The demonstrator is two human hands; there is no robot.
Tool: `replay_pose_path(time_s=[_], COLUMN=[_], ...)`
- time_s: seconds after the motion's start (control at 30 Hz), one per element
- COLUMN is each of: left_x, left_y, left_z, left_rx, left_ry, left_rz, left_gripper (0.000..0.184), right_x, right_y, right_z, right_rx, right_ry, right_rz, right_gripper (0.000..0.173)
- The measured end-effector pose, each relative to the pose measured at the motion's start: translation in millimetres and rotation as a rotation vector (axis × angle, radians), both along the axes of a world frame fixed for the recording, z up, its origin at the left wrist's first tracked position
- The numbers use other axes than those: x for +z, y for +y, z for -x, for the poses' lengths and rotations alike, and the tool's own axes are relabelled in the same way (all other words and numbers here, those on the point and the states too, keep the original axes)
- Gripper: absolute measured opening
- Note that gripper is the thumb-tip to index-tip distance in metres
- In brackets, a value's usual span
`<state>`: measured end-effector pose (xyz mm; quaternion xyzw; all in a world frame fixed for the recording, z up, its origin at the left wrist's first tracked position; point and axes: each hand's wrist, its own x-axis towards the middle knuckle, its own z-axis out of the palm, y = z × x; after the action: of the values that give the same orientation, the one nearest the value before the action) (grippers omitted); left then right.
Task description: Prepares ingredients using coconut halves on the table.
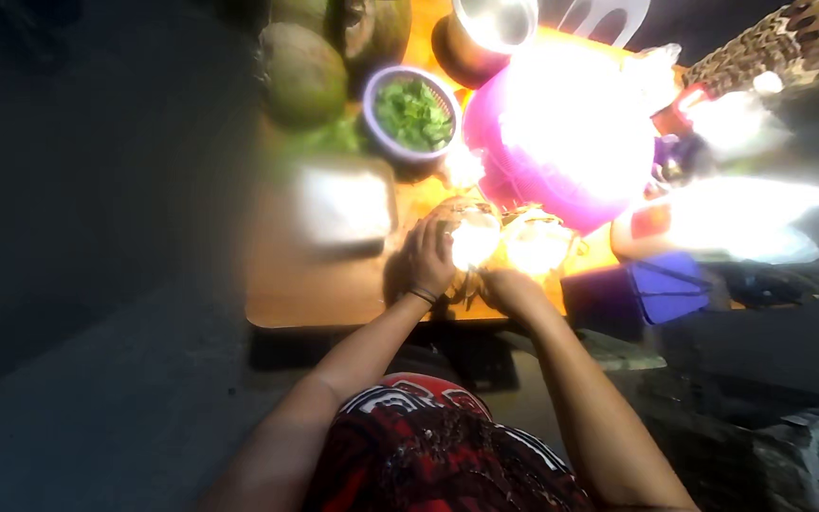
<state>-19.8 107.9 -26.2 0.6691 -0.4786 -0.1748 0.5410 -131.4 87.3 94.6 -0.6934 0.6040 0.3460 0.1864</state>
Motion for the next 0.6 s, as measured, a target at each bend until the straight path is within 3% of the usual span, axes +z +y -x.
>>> replay_pose_path(time_s=[0.1, 0.27, 0.37, 0.47, 0.6], left_x=[0, -2, -5, -4, -5], left_y=[0, -2, -2, -3, -2], left_z=[0, 0, -1, -1, -2], left_rx=[-0.007, -0.001, -0.014, -0.013, -0.023], left_ry=[0.001, -0.004, 0.000, 0.003, -0.011], left_rz=[-0.016, -0.005, 0.012, -0.003, -0.020], left_gripper=[0.044, 0.044, 0.043, 0.043, 0.045], right_x=[22, -8, 5, 19, -2], right_y=[-17, -7, -22, -34, -9], right_z=[-8, -1, -4, -9, -11], right_rx=[-0.087, -0.019, -0.026, -0.090, -0.068], right_ry=[0.072, 0.017, -0.002, 0.059, 0.040], right_rz=[0.060, 0.003, -0.039, 0.068, 0.053], right_gripper=[0.035, 0.033, 0.030, 0.031, 0.031])
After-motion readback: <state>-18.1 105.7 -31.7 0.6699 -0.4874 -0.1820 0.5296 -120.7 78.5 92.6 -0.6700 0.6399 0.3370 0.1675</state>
